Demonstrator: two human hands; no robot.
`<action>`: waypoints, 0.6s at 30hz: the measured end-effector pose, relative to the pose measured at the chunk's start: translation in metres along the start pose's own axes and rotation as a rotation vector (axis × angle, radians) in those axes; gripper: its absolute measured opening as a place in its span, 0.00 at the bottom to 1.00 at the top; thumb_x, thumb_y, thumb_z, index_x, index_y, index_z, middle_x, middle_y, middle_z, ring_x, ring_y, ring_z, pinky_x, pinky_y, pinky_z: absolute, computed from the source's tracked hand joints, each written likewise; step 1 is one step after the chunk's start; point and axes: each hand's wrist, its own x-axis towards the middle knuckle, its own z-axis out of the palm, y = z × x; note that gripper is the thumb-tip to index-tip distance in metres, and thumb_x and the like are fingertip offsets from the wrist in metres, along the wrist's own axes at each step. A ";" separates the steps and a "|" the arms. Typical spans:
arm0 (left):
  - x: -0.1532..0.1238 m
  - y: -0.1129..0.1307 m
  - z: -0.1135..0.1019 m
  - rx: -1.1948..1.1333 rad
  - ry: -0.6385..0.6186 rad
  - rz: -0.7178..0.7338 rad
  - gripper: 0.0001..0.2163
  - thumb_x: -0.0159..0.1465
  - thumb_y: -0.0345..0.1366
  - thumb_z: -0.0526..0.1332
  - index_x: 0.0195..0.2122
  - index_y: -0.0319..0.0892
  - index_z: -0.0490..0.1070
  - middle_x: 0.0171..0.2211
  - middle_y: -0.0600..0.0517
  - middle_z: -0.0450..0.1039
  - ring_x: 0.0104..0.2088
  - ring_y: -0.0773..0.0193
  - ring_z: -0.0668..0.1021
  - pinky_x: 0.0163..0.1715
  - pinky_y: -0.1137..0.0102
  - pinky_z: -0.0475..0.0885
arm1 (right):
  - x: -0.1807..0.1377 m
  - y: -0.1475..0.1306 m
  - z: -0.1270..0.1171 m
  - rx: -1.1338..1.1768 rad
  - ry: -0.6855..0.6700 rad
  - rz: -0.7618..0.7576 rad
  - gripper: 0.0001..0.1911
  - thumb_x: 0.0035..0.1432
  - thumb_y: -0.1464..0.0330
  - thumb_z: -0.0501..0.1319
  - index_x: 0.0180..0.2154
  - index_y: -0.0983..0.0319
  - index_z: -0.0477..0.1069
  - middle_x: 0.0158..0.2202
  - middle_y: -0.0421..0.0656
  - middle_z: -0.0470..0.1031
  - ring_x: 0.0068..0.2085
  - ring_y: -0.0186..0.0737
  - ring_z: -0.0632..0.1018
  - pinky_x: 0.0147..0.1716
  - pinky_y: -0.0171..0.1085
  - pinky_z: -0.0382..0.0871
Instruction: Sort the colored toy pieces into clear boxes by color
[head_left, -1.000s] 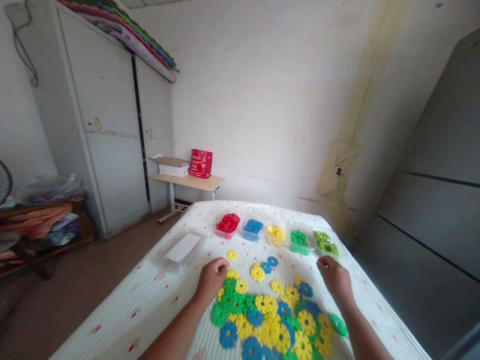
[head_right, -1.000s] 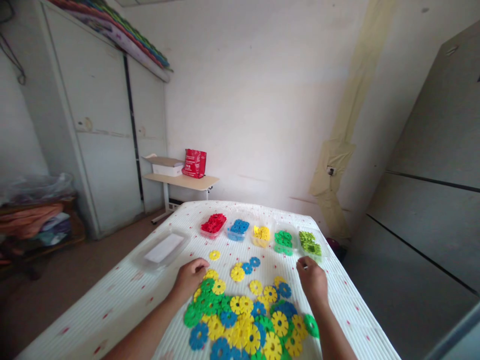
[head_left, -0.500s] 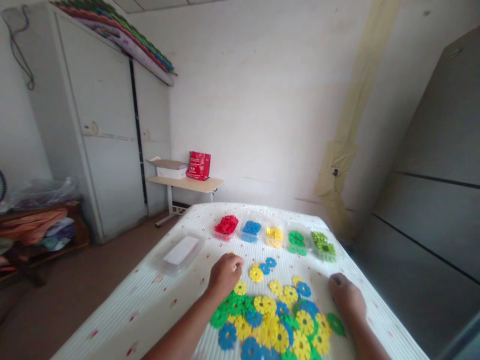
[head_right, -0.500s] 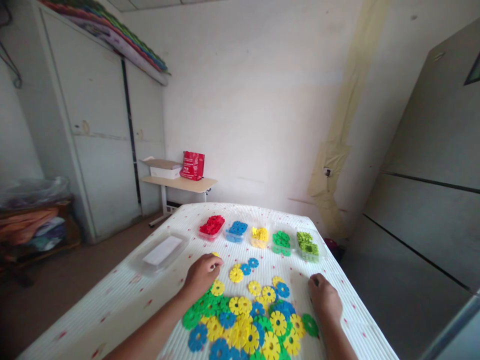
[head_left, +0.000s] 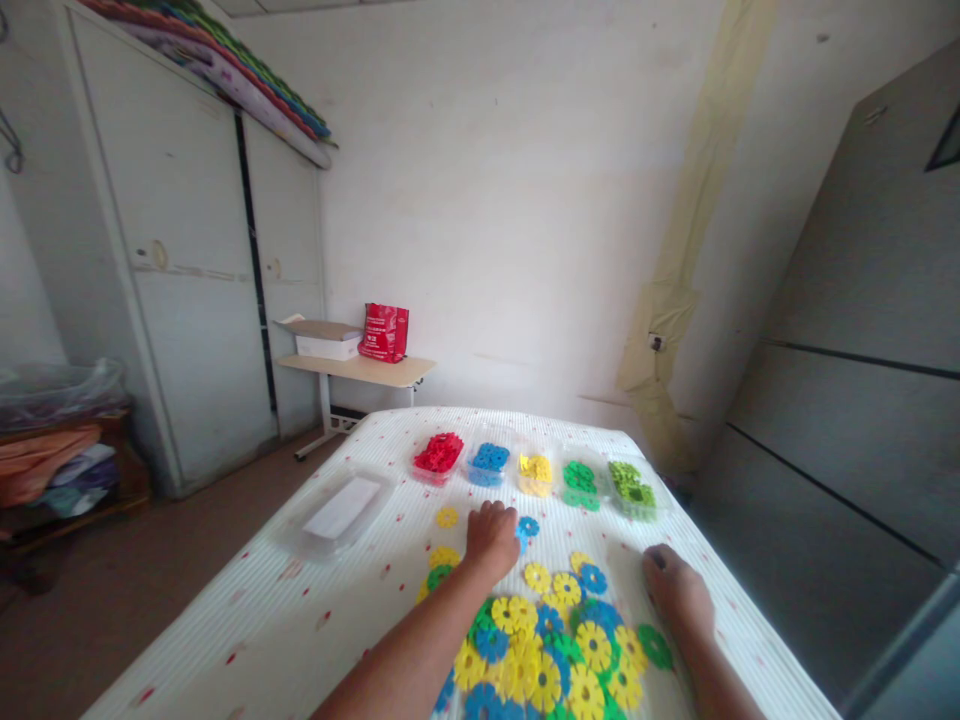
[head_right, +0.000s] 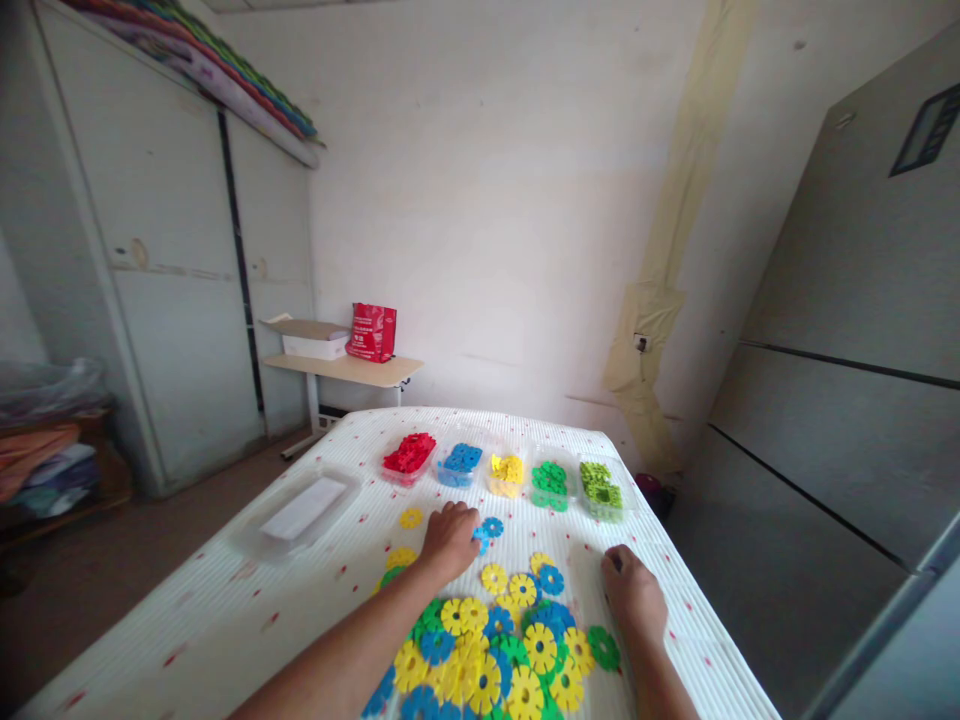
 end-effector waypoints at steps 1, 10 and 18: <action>0.002 0.001 -0.001 -0.010 0.000 0.005 0.08 0.55 0.29 0.56 0.34 0.41 0.72 0.37 0.45 0.72 0.43 0.55 0.71 0.41 0.63 0.62 | -0.001 -0.001 -0.001 -0.002 0.003 -0.003 0.16 0.54 0.61 0.46 0.33 0.57 0.70 0.32 0.45 0.76 0.33 0.42 0.75 0.25 0.33 0.59; 0.019 0.022 0.012 -0.100 -0.052 -0.024 0.10 0.55 0.26 0.54 0.33 0.41 0.73 0.38 0.45 0.73 0.43 0.58 0.72 0.41 0.68 0.63 | -0.005 -0.005 -0.004 -0.002 0.012 -0.011 0.14 0.55 0.62 0.46 0.32 0.58 0.69 0.32 0.44 0.76 0.32 0.40 0.75 0.24 0.32 0.58; 0.012 0.024 0.015 -0.271 -0.066 0.007 0.11 0.52 0.24 0.55 0.32 0.42 0.73 0.37 0.47 0.72 0.42 0.58 0.72 0.41 0.67 0.64 | -0.005 -0.005 -0.005 0.020 0.001 -0.013 0.15 0.54 0.61 0.46 0.32 0.57 0.69 0.32 0.44 0.75 0.33 0.40 0.75 0.24 0.32 0.58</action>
